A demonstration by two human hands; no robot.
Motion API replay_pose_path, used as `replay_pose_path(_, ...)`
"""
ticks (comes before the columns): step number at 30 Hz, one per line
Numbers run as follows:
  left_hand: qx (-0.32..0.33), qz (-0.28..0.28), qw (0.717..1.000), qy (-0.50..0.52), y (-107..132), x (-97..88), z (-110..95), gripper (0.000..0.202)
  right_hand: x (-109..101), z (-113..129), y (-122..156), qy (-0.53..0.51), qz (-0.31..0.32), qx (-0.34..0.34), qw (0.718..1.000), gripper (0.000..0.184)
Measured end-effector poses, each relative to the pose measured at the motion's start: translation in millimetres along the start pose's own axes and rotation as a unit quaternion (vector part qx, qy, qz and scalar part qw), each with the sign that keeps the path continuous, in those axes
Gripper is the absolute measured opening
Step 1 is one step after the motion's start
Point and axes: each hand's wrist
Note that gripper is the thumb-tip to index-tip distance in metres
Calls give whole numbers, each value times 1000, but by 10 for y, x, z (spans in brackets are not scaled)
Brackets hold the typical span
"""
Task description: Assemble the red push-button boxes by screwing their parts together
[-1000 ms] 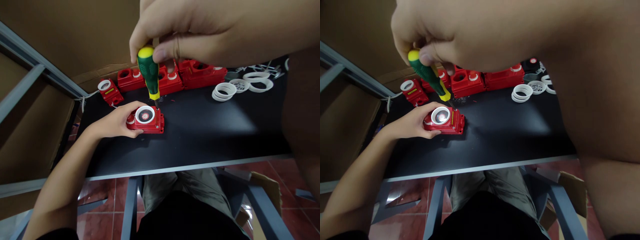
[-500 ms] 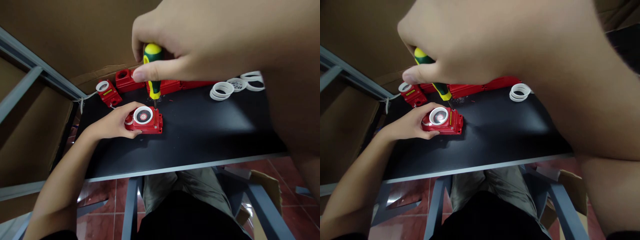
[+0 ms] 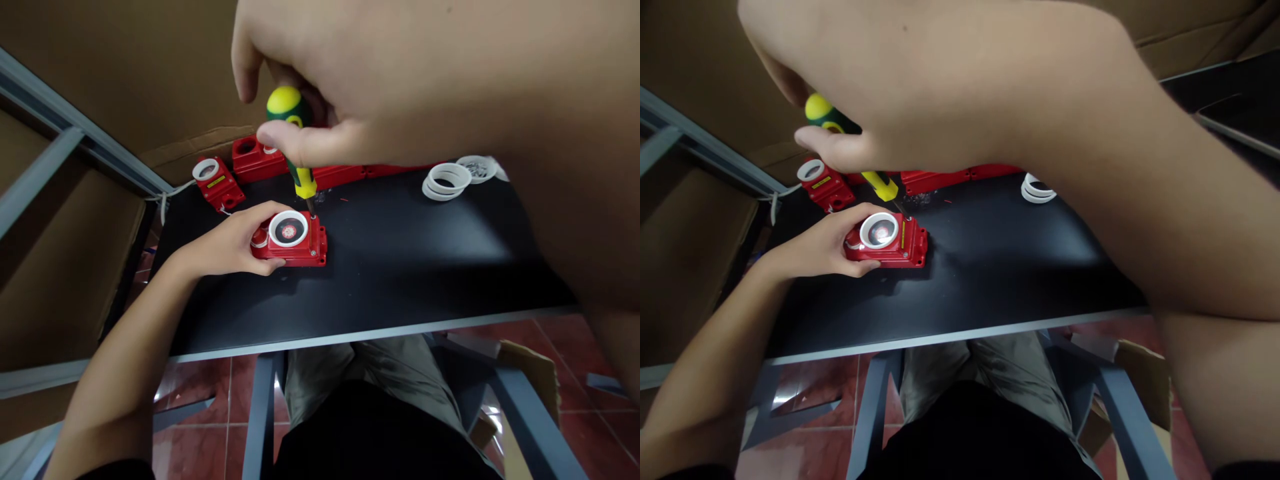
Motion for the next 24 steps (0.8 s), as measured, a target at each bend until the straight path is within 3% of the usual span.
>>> replay_pose_path(5,7,0,1000,-12,-4,-1,0,72,-12,-121,65,-41,3,-49,998,70)
replay_pose_path(11,5,-2,1000,-3,-8,2,7,72,-100,-121,77,-10,14,-78,997,64)
replay_pose_path(16,10,-5,1000,-9,-7,1,13,71,-124,-70,83,6,11,-45,999,67)
replay_pose_path(21,2,-1,1000,0,-4,-4,-3,71,-91,131,17,87,13,85,992,101)
replay_pose_path(24,-4,0,1000,-1,0,-6,-18,70,-41,256,-66,182,35,103,977,128)
Point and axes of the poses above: each hand's wrist, its own y-axis away from the middle knuckle, its own x-axis out of the palm, z = x × y, and after that the axes turned 2 degrees about -z, right-handed
